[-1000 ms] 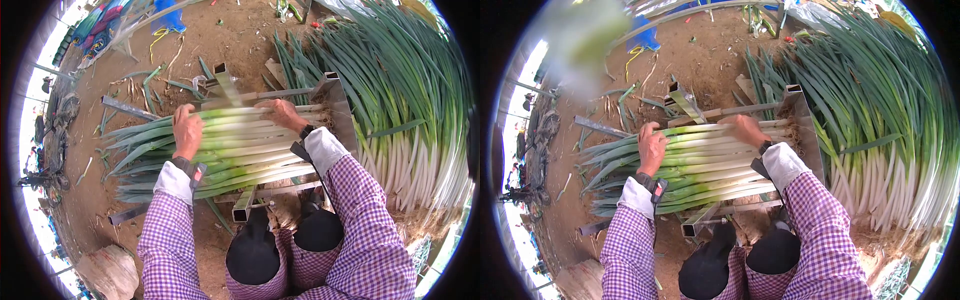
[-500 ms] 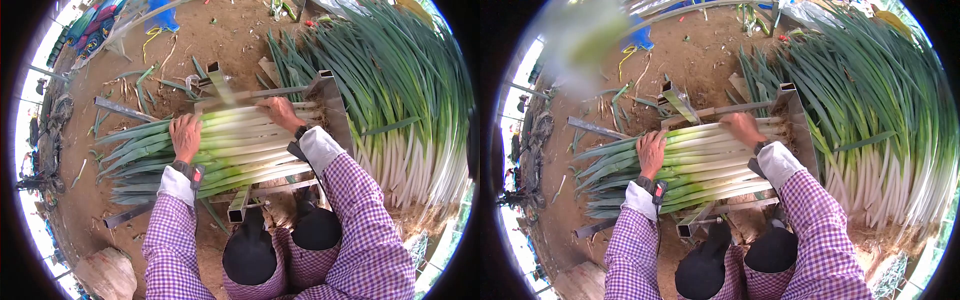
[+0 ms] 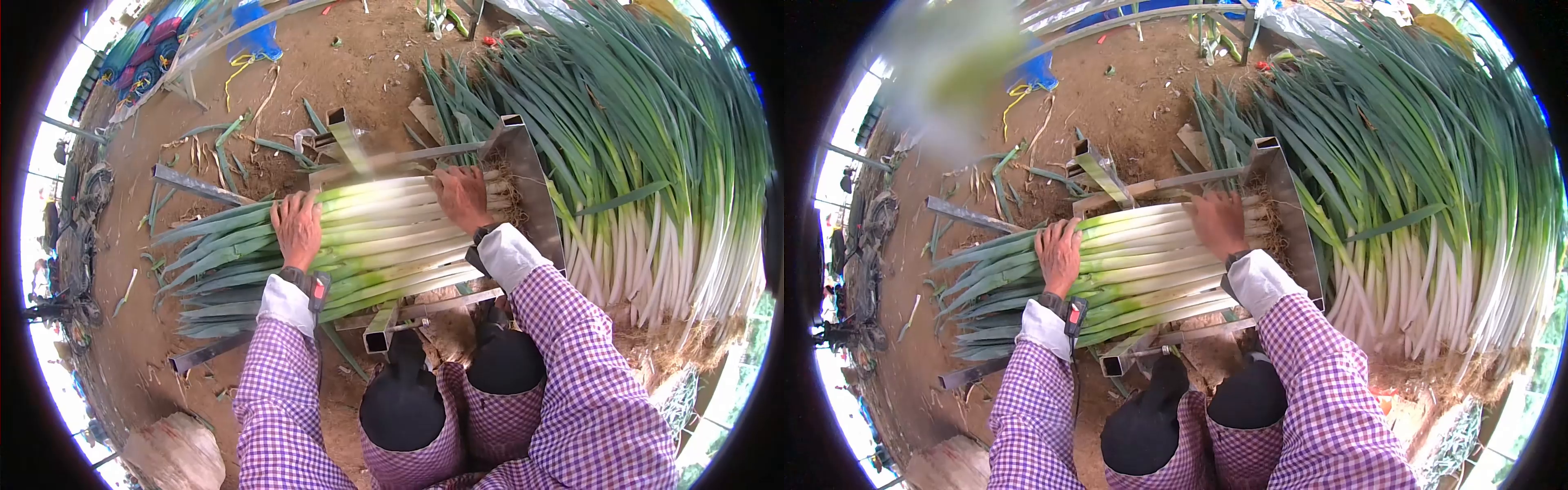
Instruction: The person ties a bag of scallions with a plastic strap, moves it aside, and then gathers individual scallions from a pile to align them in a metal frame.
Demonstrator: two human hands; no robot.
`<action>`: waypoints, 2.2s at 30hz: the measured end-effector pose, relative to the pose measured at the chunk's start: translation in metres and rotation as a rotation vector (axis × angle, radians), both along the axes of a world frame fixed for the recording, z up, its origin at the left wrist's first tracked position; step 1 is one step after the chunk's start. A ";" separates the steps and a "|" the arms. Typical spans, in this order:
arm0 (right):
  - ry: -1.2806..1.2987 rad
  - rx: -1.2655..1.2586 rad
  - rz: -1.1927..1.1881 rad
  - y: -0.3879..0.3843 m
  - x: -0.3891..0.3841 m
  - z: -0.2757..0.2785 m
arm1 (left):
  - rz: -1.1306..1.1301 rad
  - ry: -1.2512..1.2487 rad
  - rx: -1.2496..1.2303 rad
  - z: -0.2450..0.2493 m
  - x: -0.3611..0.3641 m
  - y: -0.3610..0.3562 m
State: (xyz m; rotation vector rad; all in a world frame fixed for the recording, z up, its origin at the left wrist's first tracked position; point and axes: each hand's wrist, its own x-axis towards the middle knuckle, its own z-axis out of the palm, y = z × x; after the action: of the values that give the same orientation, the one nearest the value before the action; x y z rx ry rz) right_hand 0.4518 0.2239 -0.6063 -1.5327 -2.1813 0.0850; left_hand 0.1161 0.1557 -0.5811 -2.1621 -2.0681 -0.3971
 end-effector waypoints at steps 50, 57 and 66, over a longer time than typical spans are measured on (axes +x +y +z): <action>-0.142 0.157 -1.008 -0.158 0.449 0.258 | 0.072 0.161 -0.195 0.002 0.023 0.001; -0.255 0.054 -1.104 -0.166 0.513 0.245 | 0.051 0.127 -0.156 -0.010 0.014 0.002; 0.744 -0.342 -0.640 -0.242 0.373 0.278 | 0.048 0.162 -0.142 -0.019 0.009 0.004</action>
State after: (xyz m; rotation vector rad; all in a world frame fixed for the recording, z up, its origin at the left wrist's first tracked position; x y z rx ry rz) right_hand 0.8251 -0.0181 -0.3288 -1.9065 -1.0866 0.7159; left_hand 0.1248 0.1599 -0.5997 -2.1353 -2.1105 -0.0688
